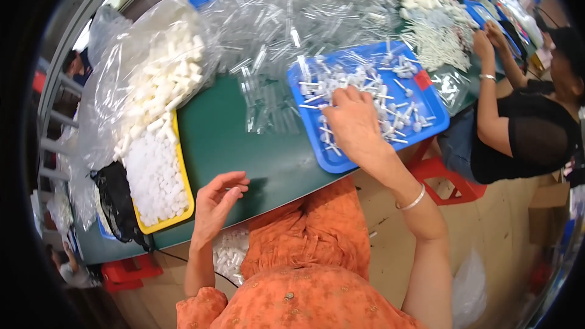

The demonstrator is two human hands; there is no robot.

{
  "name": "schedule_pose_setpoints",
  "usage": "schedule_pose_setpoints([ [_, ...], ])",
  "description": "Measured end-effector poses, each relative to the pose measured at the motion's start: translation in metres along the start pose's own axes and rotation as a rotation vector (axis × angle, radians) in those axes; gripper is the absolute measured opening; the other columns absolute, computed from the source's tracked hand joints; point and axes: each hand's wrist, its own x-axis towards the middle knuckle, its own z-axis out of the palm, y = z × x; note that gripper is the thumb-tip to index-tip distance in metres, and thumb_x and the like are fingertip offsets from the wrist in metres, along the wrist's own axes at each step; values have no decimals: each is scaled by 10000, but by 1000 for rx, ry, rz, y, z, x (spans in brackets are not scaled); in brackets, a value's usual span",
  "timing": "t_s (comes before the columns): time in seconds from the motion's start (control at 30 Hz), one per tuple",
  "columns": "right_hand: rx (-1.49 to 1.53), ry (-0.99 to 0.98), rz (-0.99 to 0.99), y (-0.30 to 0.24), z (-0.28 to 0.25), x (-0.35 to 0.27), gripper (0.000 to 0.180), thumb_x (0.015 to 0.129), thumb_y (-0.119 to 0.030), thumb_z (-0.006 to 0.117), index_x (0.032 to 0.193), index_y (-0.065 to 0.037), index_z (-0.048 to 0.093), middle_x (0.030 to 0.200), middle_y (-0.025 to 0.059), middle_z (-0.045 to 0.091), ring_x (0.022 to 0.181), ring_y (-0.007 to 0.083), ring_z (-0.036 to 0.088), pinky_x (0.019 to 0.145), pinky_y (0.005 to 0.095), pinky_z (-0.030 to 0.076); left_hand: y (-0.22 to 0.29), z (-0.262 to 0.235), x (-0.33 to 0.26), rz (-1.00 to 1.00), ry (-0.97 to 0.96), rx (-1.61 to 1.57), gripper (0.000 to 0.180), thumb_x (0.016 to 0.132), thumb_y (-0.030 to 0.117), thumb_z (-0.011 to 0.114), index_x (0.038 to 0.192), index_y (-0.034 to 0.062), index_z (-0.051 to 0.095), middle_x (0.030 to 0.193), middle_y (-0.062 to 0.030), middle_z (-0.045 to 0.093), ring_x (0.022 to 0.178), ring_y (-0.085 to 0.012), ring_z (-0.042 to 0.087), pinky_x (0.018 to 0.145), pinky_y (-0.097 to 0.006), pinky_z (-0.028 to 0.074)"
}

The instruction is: Insert white cotton filters into plastic tubes and attach spray heads.

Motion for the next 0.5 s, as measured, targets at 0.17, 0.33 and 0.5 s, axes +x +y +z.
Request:
schedule_pose_setpoints([
  [0.17,41,24,-15,-14,-36,-15,122,758,-51,686,873,-94,686,887,62,541,886,265,521,769,395,396,3,-25,-13,50,179,20,241,937,10,561,1169,-31,612,1046,-85,673,928,-130,627,832,-252,499],
  [0.33,63,-12,31,-11,-36,-36,191,759,-10,677,932,-90,676,850,63,527,827,265,508,723,385,384,14,6,11,291,123,286,147,883,-17,611,1013,-1,677,965,-82,682,864,-145,637,768,-258,501],
  [0.5,105,211,114,7,-44,-47,211,760,32,660,945,-69,671,831,87,551,789,277,527,690,376,413,25,69,68,652,100,536,146,809,-2,685,948,44,686,891,-95,659,788,-230,616,684,-316,492],
])
